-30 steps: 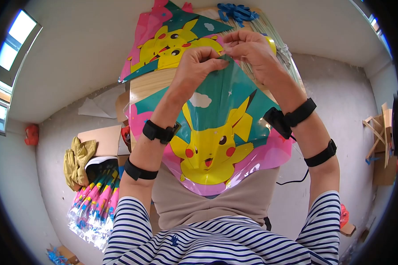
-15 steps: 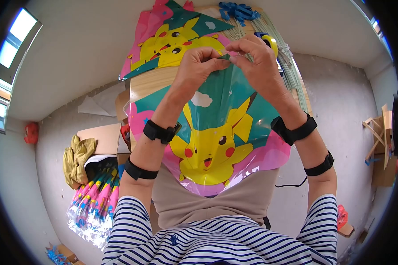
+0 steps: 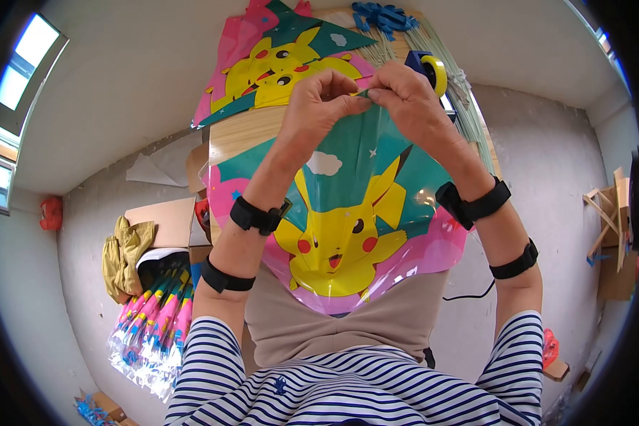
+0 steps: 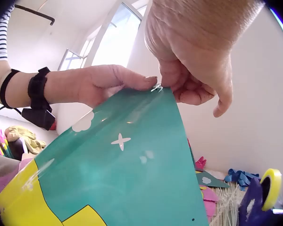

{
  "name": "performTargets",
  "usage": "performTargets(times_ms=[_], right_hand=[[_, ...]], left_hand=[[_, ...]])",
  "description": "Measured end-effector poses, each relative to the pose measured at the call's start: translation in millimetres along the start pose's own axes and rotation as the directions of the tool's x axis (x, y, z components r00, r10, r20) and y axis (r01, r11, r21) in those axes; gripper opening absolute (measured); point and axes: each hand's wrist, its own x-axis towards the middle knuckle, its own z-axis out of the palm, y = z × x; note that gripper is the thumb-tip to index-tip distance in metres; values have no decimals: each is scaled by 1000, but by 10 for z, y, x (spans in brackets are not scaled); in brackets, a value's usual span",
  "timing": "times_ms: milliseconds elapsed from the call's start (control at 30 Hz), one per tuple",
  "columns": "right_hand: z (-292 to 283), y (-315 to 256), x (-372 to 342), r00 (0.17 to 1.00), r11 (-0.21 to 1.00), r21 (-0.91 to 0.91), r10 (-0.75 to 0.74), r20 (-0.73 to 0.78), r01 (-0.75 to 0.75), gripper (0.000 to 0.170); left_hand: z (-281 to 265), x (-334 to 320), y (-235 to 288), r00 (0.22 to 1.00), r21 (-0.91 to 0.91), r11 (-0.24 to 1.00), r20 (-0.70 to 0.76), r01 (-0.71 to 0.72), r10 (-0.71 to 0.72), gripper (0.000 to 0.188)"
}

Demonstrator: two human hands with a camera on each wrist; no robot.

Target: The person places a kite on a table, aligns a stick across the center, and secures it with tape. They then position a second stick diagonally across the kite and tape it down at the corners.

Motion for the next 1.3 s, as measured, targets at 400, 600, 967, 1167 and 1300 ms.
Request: performTargets(times_ms=[400,600,967,1167,1300], right_hand=[[49,-22,-23,1000,997,-71,-30,6,30,13],[43,-43,-29,999,996,-82,-32,6,32,14],[52,-41,-42,999,995,-98,-36,10,37,14],[71,-38,-40,999,999,-27,26,42,-24,15],[94,58,-26,987,945,285,154,54,-163,18]], left_hand=[[-104,40,-13,995,-55,997,94,45,-40,9],[-113,-8,55,991,-5,999,123,50,-49,5],[-128,-31,111,996,91,996,89,6,-14,12],[-170,48,4,993,108,994,114,-16,3,12],[-182,37,1,994,109,994,106,-26,14,14]])
